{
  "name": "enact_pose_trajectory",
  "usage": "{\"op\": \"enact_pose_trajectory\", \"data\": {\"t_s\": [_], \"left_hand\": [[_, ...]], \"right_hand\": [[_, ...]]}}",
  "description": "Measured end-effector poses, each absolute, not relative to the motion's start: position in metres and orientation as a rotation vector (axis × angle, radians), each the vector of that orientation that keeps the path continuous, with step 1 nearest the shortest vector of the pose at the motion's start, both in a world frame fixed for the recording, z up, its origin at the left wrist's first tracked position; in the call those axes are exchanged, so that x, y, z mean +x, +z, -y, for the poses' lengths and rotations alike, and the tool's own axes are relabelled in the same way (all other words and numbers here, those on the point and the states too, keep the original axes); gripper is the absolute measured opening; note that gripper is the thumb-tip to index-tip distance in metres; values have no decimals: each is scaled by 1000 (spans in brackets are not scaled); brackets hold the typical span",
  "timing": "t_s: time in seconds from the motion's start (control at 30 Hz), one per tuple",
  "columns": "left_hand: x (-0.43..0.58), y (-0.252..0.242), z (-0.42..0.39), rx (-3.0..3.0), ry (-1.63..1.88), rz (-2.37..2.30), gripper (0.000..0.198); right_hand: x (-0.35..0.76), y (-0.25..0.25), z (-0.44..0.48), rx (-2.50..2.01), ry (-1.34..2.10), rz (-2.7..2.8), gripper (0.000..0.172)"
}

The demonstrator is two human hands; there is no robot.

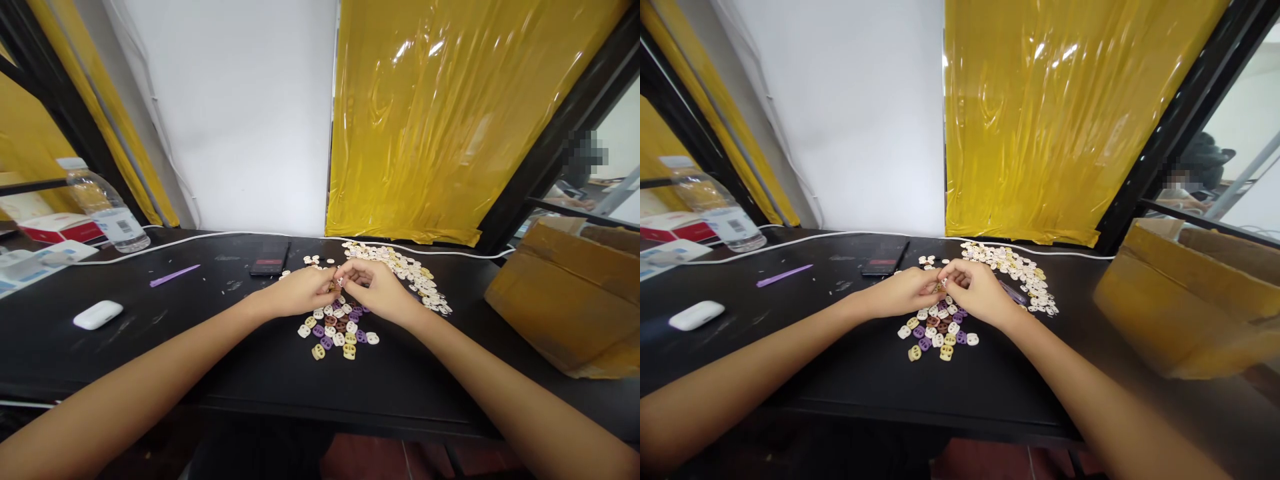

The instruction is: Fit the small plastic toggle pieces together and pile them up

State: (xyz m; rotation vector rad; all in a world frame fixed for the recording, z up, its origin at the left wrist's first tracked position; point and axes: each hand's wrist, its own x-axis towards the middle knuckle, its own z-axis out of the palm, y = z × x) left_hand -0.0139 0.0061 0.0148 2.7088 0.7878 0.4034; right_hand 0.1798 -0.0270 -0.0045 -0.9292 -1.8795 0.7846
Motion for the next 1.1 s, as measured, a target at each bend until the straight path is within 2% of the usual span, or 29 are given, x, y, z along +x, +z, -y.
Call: {"op": "enact_pose_trajectory", "data": {"t_s": [0.3, 0.5, 0.63, 0.87, 1.1], "left_hand": [[-14, 14, -8, 2665, 613, -759, 13], [-14, 14, -7, 2662, 716, -768, 15], [-14, 17, -6, 2636, 884, -820, 17], [-15, 18, -5, 2651, 951, -752, 17], [-18, 19, -9, 2666, 842, -686, 25]], "right_hand": [[179, 0, 26, -857, 961, 1700, 3], [180, 7, 29, -844, 1273, 1483, 9], [179, 11, 32, -805, 1327, 1375, 13], [180, 6, 27, -823, 1223, 1395, 17], [187, 4, 24, -858, 877, 1723, 7]]}}
